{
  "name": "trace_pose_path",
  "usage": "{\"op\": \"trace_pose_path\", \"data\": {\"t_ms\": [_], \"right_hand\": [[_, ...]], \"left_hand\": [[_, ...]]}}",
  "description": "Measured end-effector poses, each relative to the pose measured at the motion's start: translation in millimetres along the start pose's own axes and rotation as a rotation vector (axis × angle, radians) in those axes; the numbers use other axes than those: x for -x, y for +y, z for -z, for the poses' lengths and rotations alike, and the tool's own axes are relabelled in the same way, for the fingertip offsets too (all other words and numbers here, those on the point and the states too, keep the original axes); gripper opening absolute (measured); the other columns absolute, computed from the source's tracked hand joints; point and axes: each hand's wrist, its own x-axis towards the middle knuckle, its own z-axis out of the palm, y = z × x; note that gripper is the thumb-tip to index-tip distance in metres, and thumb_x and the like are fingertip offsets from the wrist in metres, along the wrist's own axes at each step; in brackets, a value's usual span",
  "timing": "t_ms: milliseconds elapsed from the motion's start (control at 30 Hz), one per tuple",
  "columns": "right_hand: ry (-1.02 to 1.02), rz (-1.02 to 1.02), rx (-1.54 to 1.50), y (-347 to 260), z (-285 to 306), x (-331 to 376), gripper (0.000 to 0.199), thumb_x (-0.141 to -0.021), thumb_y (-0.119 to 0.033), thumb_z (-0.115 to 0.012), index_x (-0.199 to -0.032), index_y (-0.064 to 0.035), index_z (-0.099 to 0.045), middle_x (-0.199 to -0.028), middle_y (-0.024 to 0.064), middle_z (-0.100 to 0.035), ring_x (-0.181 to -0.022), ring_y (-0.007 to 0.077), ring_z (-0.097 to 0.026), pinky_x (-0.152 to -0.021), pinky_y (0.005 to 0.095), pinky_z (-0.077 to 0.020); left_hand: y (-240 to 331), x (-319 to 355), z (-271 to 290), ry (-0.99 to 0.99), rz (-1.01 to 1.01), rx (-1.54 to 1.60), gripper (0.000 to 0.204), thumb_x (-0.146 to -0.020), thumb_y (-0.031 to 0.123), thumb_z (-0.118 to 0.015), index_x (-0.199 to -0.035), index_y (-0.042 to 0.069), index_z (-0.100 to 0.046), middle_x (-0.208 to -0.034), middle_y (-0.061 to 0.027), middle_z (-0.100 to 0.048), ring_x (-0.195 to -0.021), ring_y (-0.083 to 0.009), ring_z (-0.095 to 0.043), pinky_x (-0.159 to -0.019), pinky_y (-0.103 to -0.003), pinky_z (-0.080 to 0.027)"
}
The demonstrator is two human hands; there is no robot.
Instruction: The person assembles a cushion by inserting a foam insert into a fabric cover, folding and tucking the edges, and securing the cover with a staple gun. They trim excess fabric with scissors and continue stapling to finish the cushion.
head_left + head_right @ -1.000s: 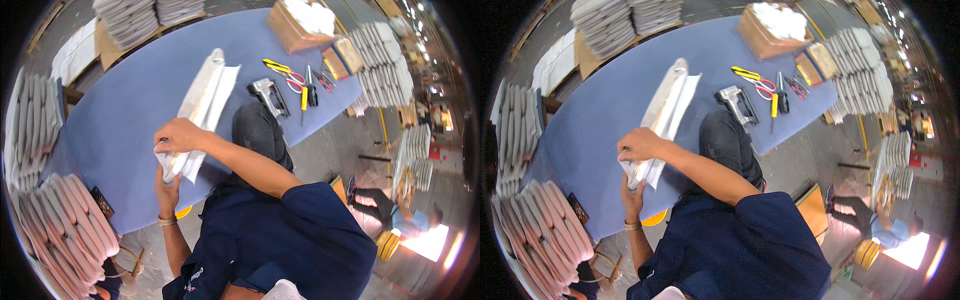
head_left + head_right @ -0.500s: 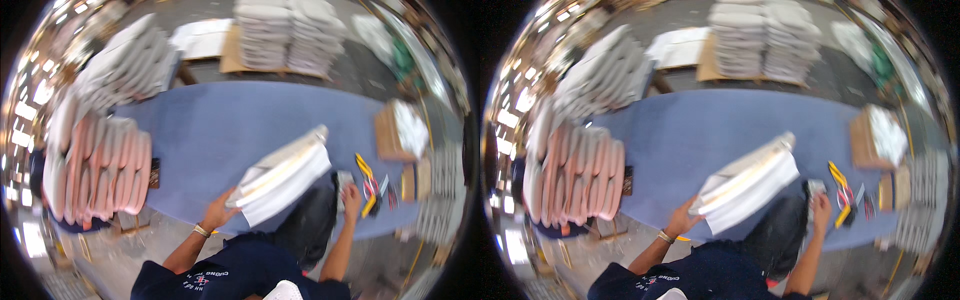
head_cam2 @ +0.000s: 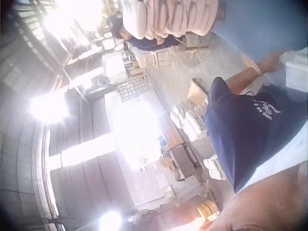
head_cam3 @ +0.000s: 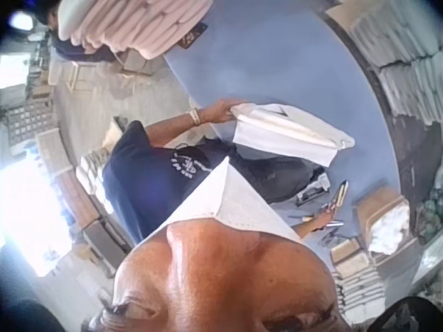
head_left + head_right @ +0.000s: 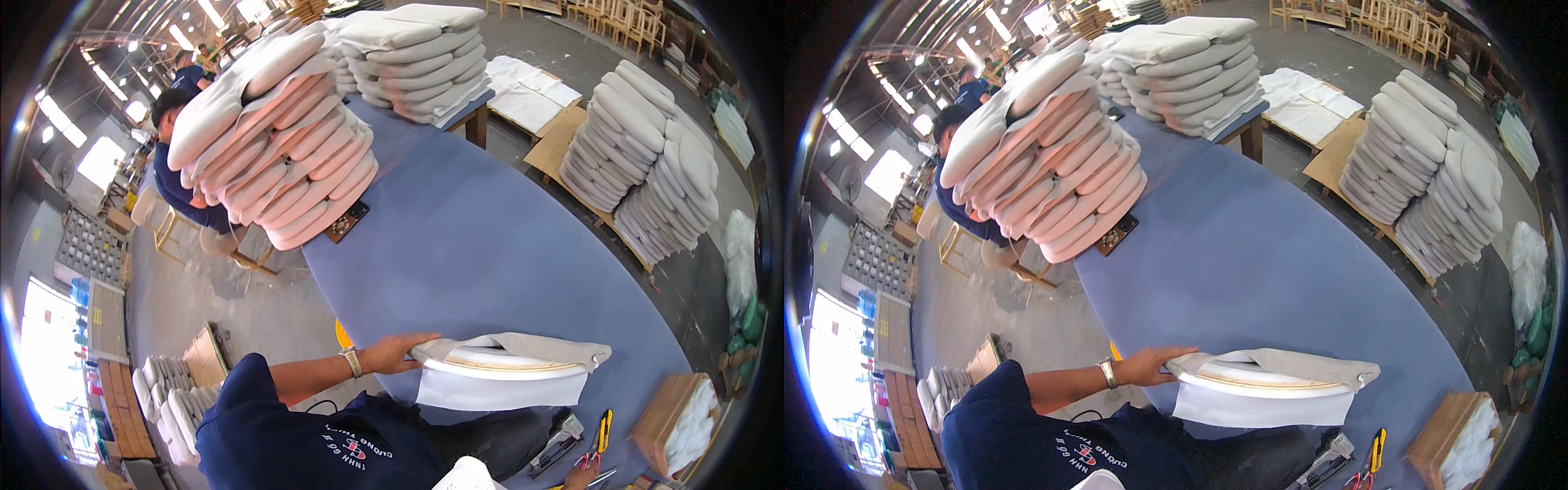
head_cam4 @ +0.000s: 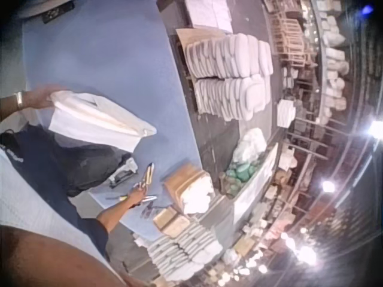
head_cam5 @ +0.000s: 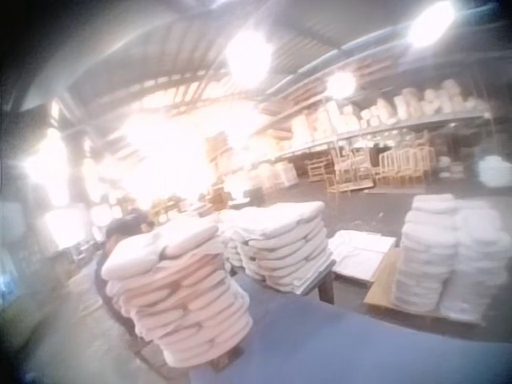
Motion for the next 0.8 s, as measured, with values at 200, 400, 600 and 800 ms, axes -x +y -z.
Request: {"op": "trace_pose_path", "data": {"t_ms": [200, 400, 600, 800], "right_hand": [[0.157, 0.177, 0.048, 32, -10, -8, 0.045, -0.094, -0.024, -0.060, -0.134, -0.0035, -0.067, -0.135, 0.0244, -0.065, -0.123, 0.0430, -0.061, -0.106, 0.0507, -0.0480], [-0.122, -0.151, 0.042, -40, 36, -7, 0.052, -0.095, -0.035, -0.066, -0.134, -0.0003, -0.065, -0.136, 0.0263, -0.063, -0.123, 0.0453, -0.059, -0.107, 0.0503, -0.0468], [-0.105, 0.225, 0.261, 71, 16, -41, 0.070, -0.093, -0.046, -0.069, -0.140, 0.0031, -0.056, -0.131, 0.0259, -0.066, -0.121, 0.0423, -0.062, -0.104, 0.0508, -0.0480], [-0.374, -0.125, 0.254, -25, 82, -42, 0.072, -0.089, -0.065, -0.063, -0.140, -0.0141, -0.052, -0.127, 0.0273, -0.067, -0.117, 0.0482, -0.063, -0.100, 0.0538, -0.0494]], "left_hand": [[9, -3, -2, 0.022, -0.025, -0.066, 0.081, -0.092, 0.039, -0.076, -0.159, 0.015, -0.038, -0.145, -0.0185, -0.059, -0.127, -0.0369, -0.061, -0.106, -0.044, -0.051], [12, 5, 3, 0.011, -0.025, -0.159, 0.084, -0.091, 0.044, -0.075, -0.159, 0.014, -0.037, -0.144, -0.0189, -0.059, -0.126, -0.0359, -0.060, -0.106, -0.044, -0.050], [-3, -2, -9, 0.040, -0.106, -0.070, 0.083, -0.091, 0.044, -0.074, -0.159, 0.012, -0.038, -0.145, -0.0187, -0.058, -0.127, -0.0367, -0.059, -0.107, -0.045, -0.049], [6, 5, 6, 0.047, -0.102, -0.096, 0.083, -0.094, 0.048, -0.070, -0.160, 0.012, -0.036, -0.147, -0.0200, -0.056, -0.128, -0.0373, -0.058, -0.109, -0.046, -0.047]]}}
